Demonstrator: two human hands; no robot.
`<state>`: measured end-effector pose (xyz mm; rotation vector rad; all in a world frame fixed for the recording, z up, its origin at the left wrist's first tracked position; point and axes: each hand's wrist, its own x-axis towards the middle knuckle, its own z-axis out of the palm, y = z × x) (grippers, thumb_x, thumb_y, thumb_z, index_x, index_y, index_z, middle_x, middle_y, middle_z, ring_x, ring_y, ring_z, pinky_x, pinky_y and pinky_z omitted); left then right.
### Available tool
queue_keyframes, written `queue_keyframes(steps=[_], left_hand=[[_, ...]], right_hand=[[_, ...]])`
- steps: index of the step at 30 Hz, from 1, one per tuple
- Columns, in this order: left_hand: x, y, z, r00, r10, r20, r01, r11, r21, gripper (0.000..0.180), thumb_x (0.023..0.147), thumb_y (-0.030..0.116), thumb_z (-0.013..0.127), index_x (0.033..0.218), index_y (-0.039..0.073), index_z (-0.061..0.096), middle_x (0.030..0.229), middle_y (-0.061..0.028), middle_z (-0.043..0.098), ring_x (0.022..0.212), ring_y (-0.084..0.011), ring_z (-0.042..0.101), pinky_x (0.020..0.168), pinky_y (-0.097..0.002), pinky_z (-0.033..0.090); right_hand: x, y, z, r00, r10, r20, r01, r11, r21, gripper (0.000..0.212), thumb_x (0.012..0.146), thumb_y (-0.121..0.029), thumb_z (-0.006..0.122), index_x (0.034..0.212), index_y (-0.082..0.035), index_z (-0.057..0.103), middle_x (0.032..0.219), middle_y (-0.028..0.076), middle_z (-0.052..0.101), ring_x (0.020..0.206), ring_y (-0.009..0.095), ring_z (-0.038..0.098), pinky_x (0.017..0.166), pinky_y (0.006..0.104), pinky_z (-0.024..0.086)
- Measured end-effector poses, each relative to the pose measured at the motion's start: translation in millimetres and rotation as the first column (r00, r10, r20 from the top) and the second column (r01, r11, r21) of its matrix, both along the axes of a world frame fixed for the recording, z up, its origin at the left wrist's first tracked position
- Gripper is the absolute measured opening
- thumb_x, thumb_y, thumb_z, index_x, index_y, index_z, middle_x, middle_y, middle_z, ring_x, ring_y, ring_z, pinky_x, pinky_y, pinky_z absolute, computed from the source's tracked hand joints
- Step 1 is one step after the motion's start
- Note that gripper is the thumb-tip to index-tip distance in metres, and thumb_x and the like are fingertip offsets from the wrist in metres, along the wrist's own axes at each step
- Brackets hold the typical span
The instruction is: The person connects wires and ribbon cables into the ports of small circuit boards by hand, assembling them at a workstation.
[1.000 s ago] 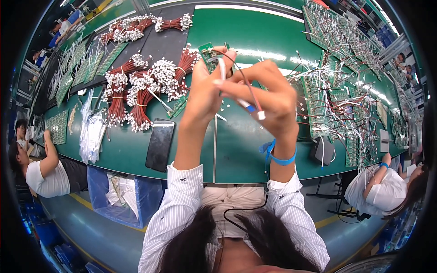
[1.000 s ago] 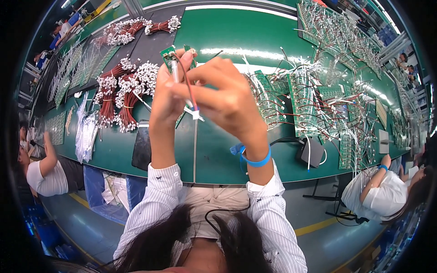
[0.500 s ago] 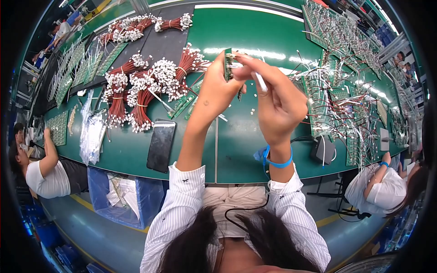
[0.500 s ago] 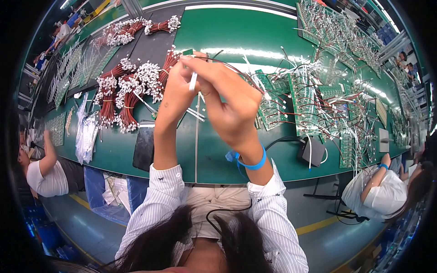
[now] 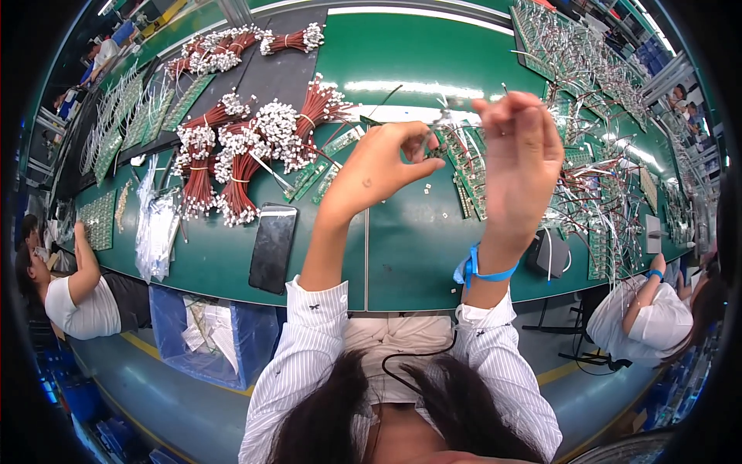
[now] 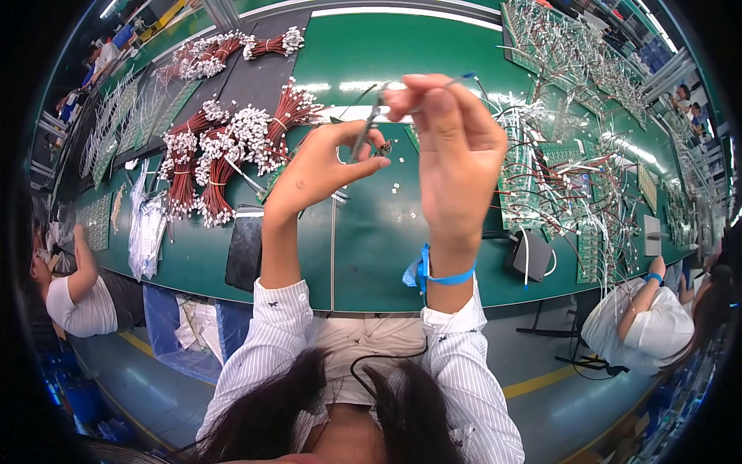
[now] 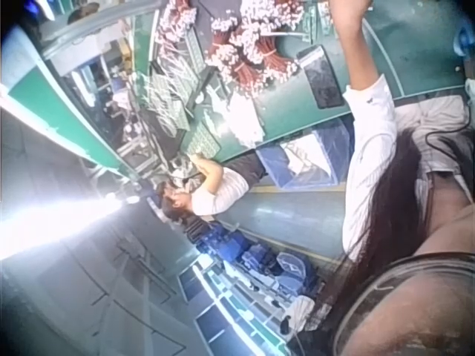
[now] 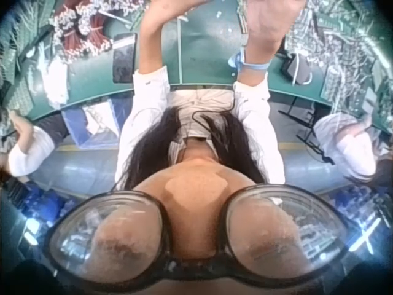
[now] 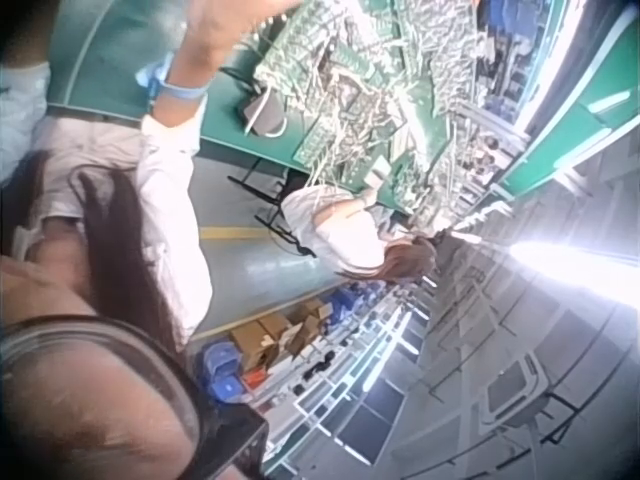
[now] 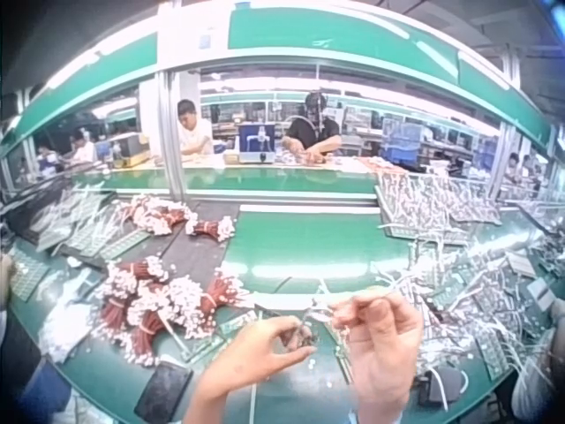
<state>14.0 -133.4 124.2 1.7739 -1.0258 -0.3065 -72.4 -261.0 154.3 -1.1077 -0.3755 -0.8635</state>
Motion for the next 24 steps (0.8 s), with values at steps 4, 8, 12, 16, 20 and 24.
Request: queue_keyframes(steps=[4, 8, 12, 16, 20, 24], left_hand=[[13, 3, -9, 0.979, 0.127, 0.162, -0.11, 0.988, -0.112, 0.021, 0.072, 0.016, 0.068, 0.086, 0.001, 0.062, 0.074, -0.0082, 0.06, 0.069, -0.0153, 0.058, 0.065, -0.029, 0.046], [15, 9, 3, 0.966, 0.066, -0.251, -0.156, 0.92, -0.358, 0.023, 0.08, 0.01, 0.063, 0.099, -0.003, 0.056, 0.09, -0.01, 0.064, 0.083, -0.0153, 0.06, 0.075, -0.0273, 0.048], [11, 17, 13, 0.923, -0.21, -0.322, -0.027, 0.8, -0.599, 0.025, 0.084, 0.01, 0.058, 0.105, -0.002, 0.051, 0.099, -0.0169, 0.06, 0.092, -0.0232, 0.06, 0.08, -0.0331, 0.05], [2, 11, 16, 0.894, -0.325, -0.307, -0.02, 0.657, -0.753, 0.029, 0.083, 0.011, 0.061, 0.106, -0.003, 0.05, 0.098, -0.0184, 0.06, 0.091, -0.0261, 0.062, 0.077, -0.0331, 0.053], [-6, 14, 21, 0.898, -0.303, -0.321, -0.055, 0.646, -0.762, 0.031, 0.084, 0.01, 0.06, 0.109, -0.003, 0.048, 0.099, -0.02, 0.06, 0.092, -0.0278, 0.061, 0.078, -0.0353, 0.054], [-13, 16, 25, 0.901, -0.316, -0.296, -0.055, 0.595, -0.802, 0.028, 0.085, 0.009, 0.058, 0.107, -0.004, 0.048, 0.099, -0.0199, 0.059, 0.094, -0.0275, 0.061, 0.076, -0.036, 0.055]], right_hand=[[-9, -9, 9, 0.994, 0.057, 0.094, -0.072, 0.984, 0.161, 0.022, 0.091, -0.014, 0.051, 0.099, 0.005, 0.06, 0.074, 0.006, 0.053, 0.068, 0.015, 0.051, 0.07, 0.0302, 0.044], [-17, -25, 10, 0.986, 0.166, -0.015, -0.166, 0.986, 0.022, 0.022, 0.09, -0.015, 0.052, 0.097, 0.004, 0.06, 0.07, 0.002, 0.047, 0.06, 0.009, 0.035, 0.054, 0.0251, 0.028], [-17, -14, 13, 0.969, 0.066, -0.237, -0.082, 0.995, -0.056, 0.021, 0.089, -0.015, 0.053, 0.091, 0.004, 0.063, 0.063, -0.001, 0.046, 0.058, 0.006, 0.036, 0.052, 0.0227, 0.029], [-18, -3, 16, 0.959, -0.136, -0.248, 0.035, 0.928, -0.371, 0.017, 0.086, -0.01, 0.055, 0.086, 0.003, 0.065, 0.064, -0.003, 0.049, 0.059, 0.005, 0.041, 0.052, 0.0189, 0.031], [-23, 13, 21, 0.888, -0.403, -0.222, 0.217, 0.793, -0.569, 0.013, 0.079, 0.0, 0.06, 0.089, -0.004, 0.068, 0.065, 0.001, 0.049, 0.056, 0.007, 0.043, 0.048, 0.0192, 0.031], [-20, 24, 17, 0.786, -0.618, 0.021, 0.463, 0.564, -0.684, 0.023, 0.074, 0.004, 0.062, 0.095, -0.003, 0.067, 0.065, 0.002, 0.045, 0.057, 0.009, 0.041, 0.048, 0.0216, 0.029]])
